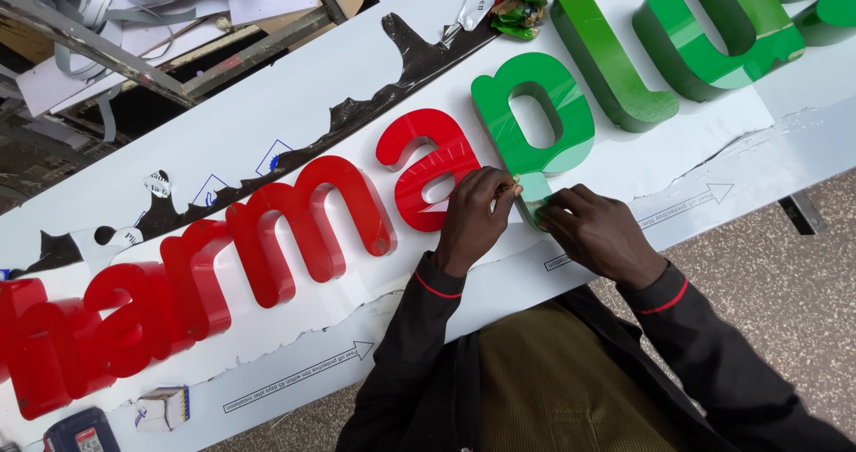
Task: Peeling off the protective plastic film from large 3D letters for a pharmacy sign.
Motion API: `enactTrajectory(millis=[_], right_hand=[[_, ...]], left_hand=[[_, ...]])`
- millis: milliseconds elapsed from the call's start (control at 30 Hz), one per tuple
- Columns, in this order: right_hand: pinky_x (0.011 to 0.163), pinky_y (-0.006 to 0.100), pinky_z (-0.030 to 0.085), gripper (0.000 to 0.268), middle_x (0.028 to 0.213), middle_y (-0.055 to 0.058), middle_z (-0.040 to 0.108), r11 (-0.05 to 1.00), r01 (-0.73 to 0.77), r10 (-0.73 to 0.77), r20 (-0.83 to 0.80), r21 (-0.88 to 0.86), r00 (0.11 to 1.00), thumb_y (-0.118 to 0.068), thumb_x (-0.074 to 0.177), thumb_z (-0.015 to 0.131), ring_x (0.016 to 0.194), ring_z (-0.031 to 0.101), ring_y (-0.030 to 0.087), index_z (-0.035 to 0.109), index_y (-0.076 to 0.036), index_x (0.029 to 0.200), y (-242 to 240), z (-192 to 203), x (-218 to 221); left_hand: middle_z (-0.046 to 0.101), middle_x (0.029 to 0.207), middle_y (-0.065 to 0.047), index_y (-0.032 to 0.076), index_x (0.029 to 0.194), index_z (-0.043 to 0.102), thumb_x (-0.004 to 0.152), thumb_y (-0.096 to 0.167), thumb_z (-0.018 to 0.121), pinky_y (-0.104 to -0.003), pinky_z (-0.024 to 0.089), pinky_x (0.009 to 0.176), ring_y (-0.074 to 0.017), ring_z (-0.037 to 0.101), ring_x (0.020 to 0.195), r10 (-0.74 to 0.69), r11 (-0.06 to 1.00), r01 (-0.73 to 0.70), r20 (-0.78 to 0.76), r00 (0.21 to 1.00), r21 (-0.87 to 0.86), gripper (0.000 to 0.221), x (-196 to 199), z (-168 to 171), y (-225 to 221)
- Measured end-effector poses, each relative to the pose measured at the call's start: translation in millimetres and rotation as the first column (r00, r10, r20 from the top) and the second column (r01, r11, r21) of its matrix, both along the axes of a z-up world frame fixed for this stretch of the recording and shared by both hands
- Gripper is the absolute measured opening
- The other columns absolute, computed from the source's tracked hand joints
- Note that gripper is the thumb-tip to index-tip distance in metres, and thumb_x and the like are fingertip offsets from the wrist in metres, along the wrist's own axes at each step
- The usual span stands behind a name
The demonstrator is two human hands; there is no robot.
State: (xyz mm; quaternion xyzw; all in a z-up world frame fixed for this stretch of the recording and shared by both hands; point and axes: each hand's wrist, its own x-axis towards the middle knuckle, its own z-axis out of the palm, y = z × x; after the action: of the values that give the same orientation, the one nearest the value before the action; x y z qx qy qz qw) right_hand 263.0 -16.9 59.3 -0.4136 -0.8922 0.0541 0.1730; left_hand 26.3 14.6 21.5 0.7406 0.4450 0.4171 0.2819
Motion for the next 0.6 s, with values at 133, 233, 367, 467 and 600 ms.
enactTrajectory(millis=[133,233,367,467,600], right_hand=[[0.061,0.036,0.061,0.006,0.096,0.006,0.075,0.991,-0.073,0.061,0.113,0.109,0.992,-0.017,0.101,0.08,0.093,0.076,0.027,0.084,-0.013,0.099,6.3,-18.5,-2.9],[0.056,0.032,0.058,0.01,0.09,0.002,0.07,0.985,-0.125,0.094,0.236,0.122,0.967,-0.014,0.101,0.075,0.088,0.074,0.025,0.081,-0.015,0.093,12.9,-25.3,-5.5],[0.053,0.029,0.056,0.011,0.085,0.001,0.069,0.983,-0.149,0.114,0.28,0.107,0.953,-0.009,0.098,0.077,0.082,0.075,0.023,0.079,-0.014,0.089,16.6,-25.1,-9.5],[0.053,0.028,0.055,0.012,0.087,0.002,0.071,0.981,-0.155,0.116,0.297,0.113,0.948,-0.009,0.099,0.077,0.081,0.075,0.023,0.078,-0.014,0.089,16.0,-27.5,-8.9],[0.058,0.028,0.058,0.01,0.086,0.006,0.072,0.977,-0.169,0.127,0.278,0.132,0.952,-0.014,0.1,0.079,0.085,0.078,0.026,0.079,-0.012,0.091,11.2,-26.9,-8.6]], left_hand=[[0.068,0.087,-0.007,0.009,0.107,0.071,0.108,0.013,0.078,-0.046,0.061,0.075,-0.0335,0.074,0.082,-0.028,0.999,0.028,0.018,0.999,-0.018,0.008,2.5,-11.4,-1.6],[0.07,0.09,-0.01,0.008,0.11,0.073,0.109,0.014,0.079,-0.043,0.064,0.077,-0.0352,0.076,0.086,-0.017,0.999,0.022,0.109,0.994,-0.042,0.008,-0.5,-12.7,0.8],[0.072,0.093,-0.014,0.006,0.111,0.074,0.11,0.016,0.08,-0.043,0.065,0.079,-0.0365,0.077,0.088,0.01,0.994,0.014,0.221,0.975,-0.107,0.011,-5.8,-8.8,-2.8],[0.074,0.096,-0.018,0.004,0.113,0.074,0.111,0.016,0.08,-0.044,0.067,0.082,-0.0381,0.078,0.091,0.018,0.993,0.012,0.245,0.969,-0.119,0.013,-10.0,-8.9,-6.2],[0.074,0.095,-0.017,0.004,0.112,0.075,0.111,0.017,0.079,-0.045,0.068,0.082,-0.0374,0.078,0.09,0.014,0.995,0.012,0.263,0.965,-0.095,0.014,-9.4,-9.9,-8.7]])
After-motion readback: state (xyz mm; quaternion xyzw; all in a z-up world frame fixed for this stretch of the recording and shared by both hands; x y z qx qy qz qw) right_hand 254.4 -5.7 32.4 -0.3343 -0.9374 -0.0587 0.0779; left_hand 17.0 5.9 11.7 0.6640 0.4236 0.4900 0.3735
